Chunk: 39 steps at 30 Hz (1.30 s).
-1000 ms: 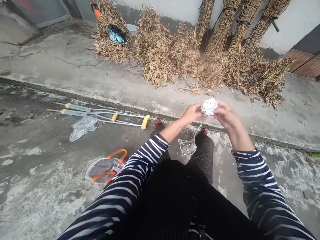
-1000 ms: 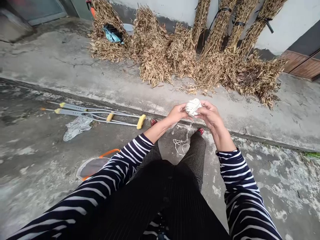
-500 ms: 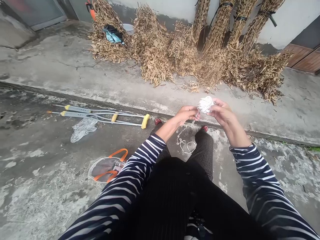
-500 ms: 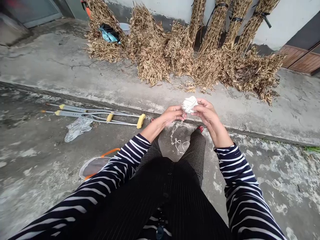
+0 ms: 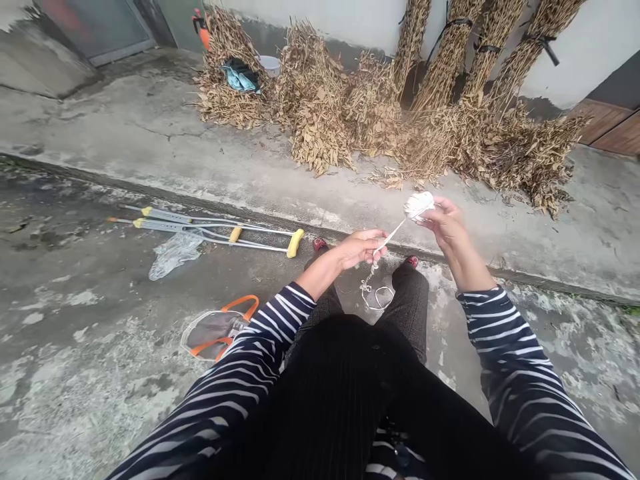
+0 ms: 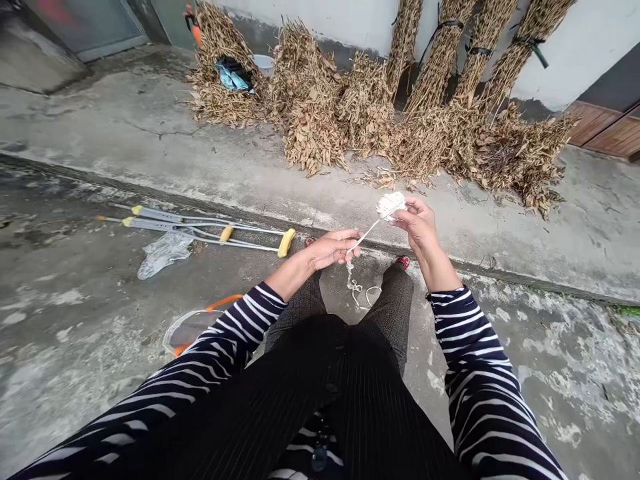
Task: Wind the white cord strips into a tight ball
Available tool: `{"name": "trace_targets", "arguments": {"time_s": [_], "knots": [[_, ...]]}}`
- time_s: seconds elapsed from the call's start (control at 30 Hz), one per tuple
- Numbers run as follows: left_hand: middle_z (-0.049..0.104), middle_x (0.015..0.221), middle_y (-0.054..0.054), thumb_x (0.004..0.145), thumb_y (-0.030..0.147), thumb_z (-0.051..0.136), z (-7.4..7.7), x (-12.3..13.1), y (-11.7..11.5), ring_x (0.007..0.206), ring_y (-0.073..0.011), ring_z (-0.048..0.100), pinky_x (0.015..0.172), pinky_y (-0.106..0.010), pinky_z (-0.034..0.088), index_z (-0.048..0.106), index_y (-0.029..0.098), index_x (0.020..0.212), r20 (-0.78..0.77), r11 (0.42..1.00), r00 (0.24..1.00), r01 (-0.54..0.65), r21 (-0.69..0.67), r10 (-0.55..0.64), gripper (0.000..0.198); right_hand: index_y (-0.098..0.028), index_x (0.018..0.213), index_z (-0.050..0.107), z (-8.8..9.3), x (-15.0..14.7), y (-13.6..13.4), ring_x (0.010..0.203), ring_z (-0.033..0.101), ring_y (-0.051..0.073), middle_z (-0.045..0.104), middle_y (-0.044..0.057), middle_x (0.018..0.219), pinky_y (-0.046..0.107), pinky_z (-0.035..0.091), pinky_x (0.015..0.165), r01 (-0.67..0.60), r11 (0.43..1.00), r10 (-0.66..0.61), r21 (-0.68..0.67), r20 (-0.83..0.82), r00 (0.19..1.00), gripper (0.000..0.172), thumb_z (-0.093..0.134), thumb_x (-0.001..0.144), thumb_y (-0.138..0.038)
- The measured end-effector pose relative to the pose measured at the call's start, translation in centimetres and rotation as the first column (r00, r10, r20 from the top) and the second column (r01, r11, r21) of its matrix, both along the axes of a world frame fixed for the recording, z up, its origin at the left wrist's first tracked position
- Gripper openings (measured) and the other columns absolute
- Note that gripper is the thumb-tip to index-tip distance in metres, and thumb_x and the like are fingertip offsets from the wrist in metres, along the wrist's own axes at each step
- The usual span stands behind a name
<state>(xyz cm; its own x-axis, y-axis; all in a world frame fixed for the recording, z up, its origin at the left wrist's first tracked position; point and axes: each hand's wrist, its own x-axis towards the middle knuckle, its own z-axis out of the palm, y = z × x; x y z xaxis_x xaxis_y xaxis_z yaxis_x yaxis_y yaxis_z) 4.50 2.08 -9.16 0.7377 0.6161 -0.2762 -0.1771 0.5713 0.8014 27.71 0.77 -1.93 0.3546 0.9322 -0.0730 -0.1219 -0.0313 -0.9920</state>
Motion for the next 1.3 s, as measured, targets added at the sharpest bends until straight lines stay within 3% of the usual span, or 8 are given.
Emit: {"name": "trace_targets", "arguments": {"time_s": [0.13, 0.3, 0.5, 0.67, 0.83, 1.0, 1.17, 1.3], "knots": [[0.07, 0.072, -0.002, 0.087, 0.021, 0.074, -1.1, 0.0, -0.8, 0.046, -0.0058, 0.055, 0.043, -0.016, 0.036, 0.059, 0.013, 0.123, 0.014, 0.996, 0.996, -0.088, -0.007, 0.088, 0.04, -0.022, 0.085, 0.064, -0.4, -0.6, 0.5, 0.068, 0.069, 0.014, 0.073, -0.003, 0.08, 0.028, 0.064, 0.061, -0.006, 0.999, 0.006, 0.037, -0.011, 1.0, 0.041, 0.082, 0.05, -0.016], [0.069, 0.069, -0.003, 0.086, 0.04, 0.077, -1.6, 0.4, -1.4, 0.047, -0.0084, 0.058, 0.043, -0.019, 0.041, 0.064, 0.009, 0.117, 0.035, 0.985, 0.995, -0.099, 0.144, 0.095, 0.046, -0.022, 0.085, 0.061, -0.7, -1.3, 0.8, 0.069, 0.068, 0.014, 0.071, -0.003, 0.079, 0.029, 0.063, 0.063, 0.004, 1.0, -0.004, 0.009, -0.012, 1.0, 0.042, 0.082, 0.049, -0.018], [0.066, 0.061, -0.001, 0.084, 0.036, 0.078, 0.1, 1.1, -2.5, 0.04, -0.0066, 0.054, 0.04, -0.018, 0.037, 0.069, 0.009, 0.097, -0.126, 0.959, 0.99, -0.02, 0.282, 0.058, 0.031, -0.022, 0.085, 0.056, -2.0, -1.8, 1.1, 0.077, 0.064, 0.016, 0.066, -0.002, 0.088, 0.031, 0.061, 0.067, 0.067, 0.989, -0.083, 0.132, 0.119, 0.989, 0.052, 0.084, 0.042, -0.024], [0.074, 0.088, -0.013, 0.087, 0.04, 0.075, 2.7, 0.6, -3.0, 0.077, -0.0173, 0.073, 0.053, -0.021, 0.053, 0.071, 0.008, 0.09, -0.001, 0.973, 1.0, 0.003, 0.233, -0.003, 0.033, -0.02, 0.087, 0.058, -4.1, -1.9, 0.6, 0.082, 0.061, 0.015, 0.063, 0.0, 0.088, 0.024, 0.052, 0.067, 0.036, 0.981, -0.101, 0.193, 0.344, 0.934, 0.046, 0.082, 0.049, -0.029], [0.076, 0.1, -0.016, 0.096, 0.027, 0.065, 5.8, 0.9, -0.2, 0.085, -0.0178, 0.075, 0.063, -0.023, 0.056, 0.071, 0.007, 0.096, 0.13, 0.983, 0.987, -0.113, 0.147, 0.094, 0.021, -0.022, 0.095, 0.06, -6.0, -2.7, -0.7, 0.094, 0.06, 0.018, 0.064, 0.003, 0.1, 0.025, 0.052, 0.07, -0.063, 0.982, -0.029, 0.179, 0.471, 0.882, 0.038, 0.075, 0.062, -0.034], [0.077, 0.104, -0.017, 0.101, 0.021, 0.056, 7.1, 2.0, 2.3, 0.093, -0.0182, 0.075, 0.077, -0.026, 0.058, 0.07, 0.007, 0.105, 0.155, 0.971, 0.961, -0.238, 0.032, 0.23, 0.021, -0.021, 0.095, 0.06, -6.9, -3.1, -1.6, 0.086, 0.06, 0.016, 0.064, 0.002, 0.1, 0.027, 0.053, 0.074, -0.145, 0.982, 0.059, 0.12, 0.535, 0.843, 0.034, 0.07, 0.062, -0.027], [0.075, 0.116, -0.016, 0.102, 0.02, 0.052, 7.9, 2.8, 3.3, 0.113, -0.0212, 0.072, 0.086, -0.027, 0.058, 0.067, 0.008, 0.122, 0.217, 0.96, 0.943, -0.271, 0.065, 0.252, 0.028, -0.022, 0.089, 0.057, -6.5, -3.1, -2.9, 0.085, 0.059, 0.016, 0.064, 0.001, 0.095, 0.023, 0.049, 0.064, -0.261, 0.965, 0.218, 0.035, 0.453, 0.865, 0.034, 0.074, 0.059, -0.024], [0.075, 0.118, -0.018, 0.103, 0.02, 0.05, 8.1, 3.2, 5.4, 0.111, -0.0201, 0.073, 0.088, -0.027, 0.057, 0.066, 0.005, 0.12, 0.18, 0.963, 0.951, -0.265, 0.046, 0.253, 0.028, -0.024, 0.1, 0.059, -5.4, -3.0, -4.0, 0.094, 0.061, 0.017, 0.064, 0.001, 0.1, 0.02, 0.049, 0.063, -0.366, 0.93, 0.332, 0.03, 0.358, 0.873, 0.045, 0.075, 0.058, -0.017]]}}
